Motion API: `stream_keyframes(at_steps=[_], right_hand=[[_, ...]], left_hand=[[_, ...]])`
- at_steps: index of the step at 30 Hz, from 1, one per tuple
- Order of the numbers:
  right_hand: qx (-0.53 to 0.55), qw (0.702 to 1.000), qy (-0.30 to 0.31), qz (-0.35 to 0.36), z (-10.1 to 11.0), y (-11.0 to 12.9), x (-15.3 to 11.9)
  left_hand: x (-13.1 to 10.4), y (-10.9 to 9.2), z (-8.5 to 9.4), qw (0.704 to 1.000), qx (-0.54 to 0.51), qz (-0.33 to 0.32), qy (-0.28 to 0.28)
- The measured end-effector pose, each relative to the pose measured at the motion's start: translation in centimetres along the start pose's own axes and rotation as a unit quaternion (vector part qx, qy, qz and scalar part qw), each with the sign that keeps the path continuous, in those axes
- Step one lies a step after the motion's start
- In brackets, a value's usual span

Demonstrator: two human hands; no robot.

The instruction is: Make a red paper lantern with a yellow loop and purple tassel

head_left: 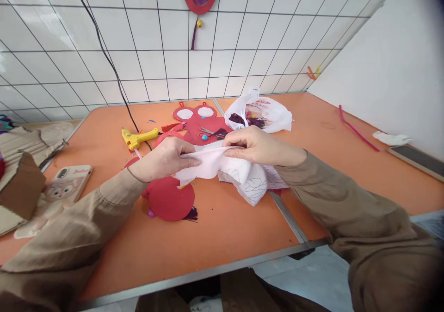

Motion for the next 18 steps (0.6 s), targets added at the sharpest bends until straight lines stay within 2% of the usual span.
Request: stream_keyframes(at_steps=[5,8,11,13,18], right_hand=[[-0.003,0.999,0.010,-0.034,-0.7,0.2,0.1],[-0.016,0.999,-0.004,-0.034,-1.0,0.6,0.0],[-0.031,0.999,0.008,-0.019,-1.6,1.2,-0.1],[-0.024,1.000,0.013,-0.009,-1.9,1.5,-0.1],[0.001,1.000,0.028,0.002,-2.5,1.9,0.2]], left_hand=[[-0.1,0.5,-0.3,0.999,0.004,0.051,-0.005],[-0.1,0.5,-0.7,0.996,0.053,0.057,-0.051],[0.0,0.2,-1.0,0.986,0.116,0.034,-0.111],[0.1,0.0,-1.3,0.983,0.124,0.025,-0.131],[0.2,-0.3,-2.0,0.991,0.065,0.065,-0.096]])
Point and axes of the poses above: each hand's wrist, its own x-axis towards the middle knuckle, its own z-axis out of the back of the hand, y = z × x, the point moved 3 cm from there along x, towards the middle knuckle, and after that the axes turned 7 degrees about -x, right-handed, at the moved point
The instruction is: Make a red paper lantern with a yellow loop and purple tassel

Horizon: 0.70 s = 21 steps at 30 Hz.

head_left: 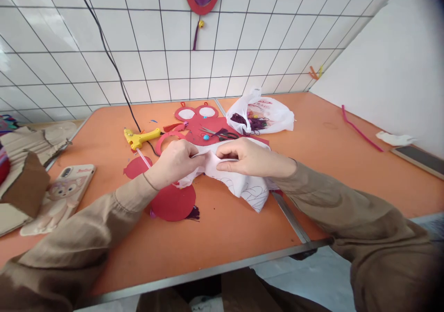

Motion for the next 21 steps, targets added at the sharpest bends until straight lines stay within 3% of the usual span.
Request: stream_keyframes(at_steps=[6,17,21], right_hand=[[0.005,1.000,-0.012,0.015,-0.4,0.1,0.2],[0.009,1.000,-0.001,-0.007,-1.1,0.5,0.3],[0.022,1.000,-0.007,-0.007,-1.4,0.7,0.3]], left_hand=[[0.0,-0.3,0.0,0.998,-0.052,0.031,0.008],[-0.3,-0.8,-0.6,0.978,-0.150,0.119,0.080],[-0.7,-1.2,-0.3,0.974,-0.179,0.108,0.088]])
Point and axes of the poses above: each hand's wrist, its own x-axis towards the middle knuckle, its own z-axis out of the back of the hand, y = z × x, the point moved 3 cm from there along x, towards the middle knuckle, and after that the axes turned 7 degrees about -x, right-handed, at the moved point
